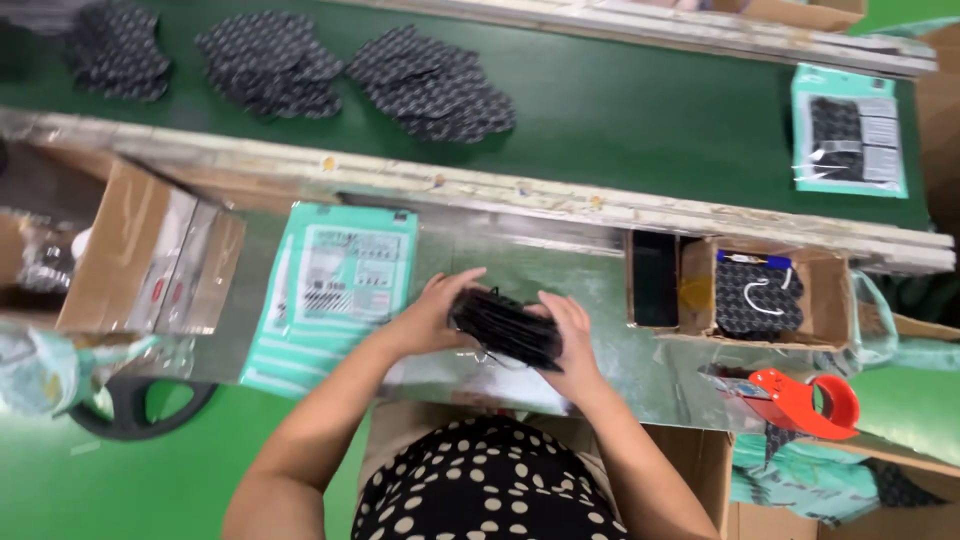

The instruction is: The person is packing items into green plastic bags and organizing them on a conveyor belt.

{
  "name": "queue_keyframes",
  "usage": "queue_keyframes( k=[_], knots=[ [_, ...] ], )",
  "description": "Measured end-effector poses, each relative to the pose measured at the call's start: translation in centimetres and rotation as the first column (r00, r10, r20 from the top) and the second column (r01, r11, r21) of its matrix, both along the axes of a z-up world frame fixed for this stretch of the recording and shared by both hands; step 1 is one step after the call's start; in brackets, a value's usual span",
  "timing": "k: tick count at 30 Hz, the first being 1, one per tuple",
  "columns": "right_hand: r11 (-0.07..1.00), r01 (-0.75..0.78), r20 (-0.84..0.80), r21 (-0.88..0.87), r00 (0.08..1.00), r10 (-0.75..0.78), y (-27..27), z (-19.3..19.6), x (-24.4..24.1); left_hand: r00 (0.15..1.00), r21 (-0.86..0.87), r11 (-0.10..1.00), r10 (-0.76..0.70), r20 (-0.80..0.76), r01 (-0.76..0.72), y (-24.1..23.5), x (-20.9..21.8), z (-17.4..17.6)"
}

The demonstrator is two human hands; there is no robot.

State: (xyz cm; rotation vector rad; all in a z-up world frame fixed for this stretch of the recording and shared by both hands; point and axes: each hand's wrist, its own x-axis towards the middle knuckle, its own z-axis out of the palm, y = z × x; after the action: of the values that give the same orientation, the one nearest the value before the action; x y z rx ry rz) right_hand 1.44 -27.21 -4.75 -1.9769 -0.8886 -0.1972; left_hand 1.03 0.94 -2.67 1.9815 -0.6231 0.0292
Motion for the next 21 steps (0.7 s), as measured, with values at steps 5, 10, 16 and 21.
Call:
queue_keyframes(
  k=[5, 10, 16, 21],
  knots=[
    [0.991, 0.064, -0.188, 0.122, 0.981, -0.040, 1.5, -0.3, -1.1, 0.999, -0.117, 0.993, -0.017, 0.032, 0.021, -2.7, -0.9, -1.7],
    [0.961, 0.128, -0.600, 0.245, 0.799, 0.046, 1.0, -3.3, -0.8, 0.995, -0.115, 0.990, 0.069, -0.072, -0.077, -2.6, 0.5, -6.5],
    [0.946, 0.103, -0.550, 0.307, 0.831, 0.089, -0.2, -7.6, -1.0, 0.993, -0.014, 0.998, 0.057, 0.103, -0.056, -1.2, 0.5, -6.0],
    [0.998, 0.062, -0.557, -0.006, 0.829, -0.055, -2.0, -8.5, 0.0, 0.821, 0.340, 0.752, 0.552, 0.144, -0.565, 7.8, 4.0, -6.1]
  ],
)
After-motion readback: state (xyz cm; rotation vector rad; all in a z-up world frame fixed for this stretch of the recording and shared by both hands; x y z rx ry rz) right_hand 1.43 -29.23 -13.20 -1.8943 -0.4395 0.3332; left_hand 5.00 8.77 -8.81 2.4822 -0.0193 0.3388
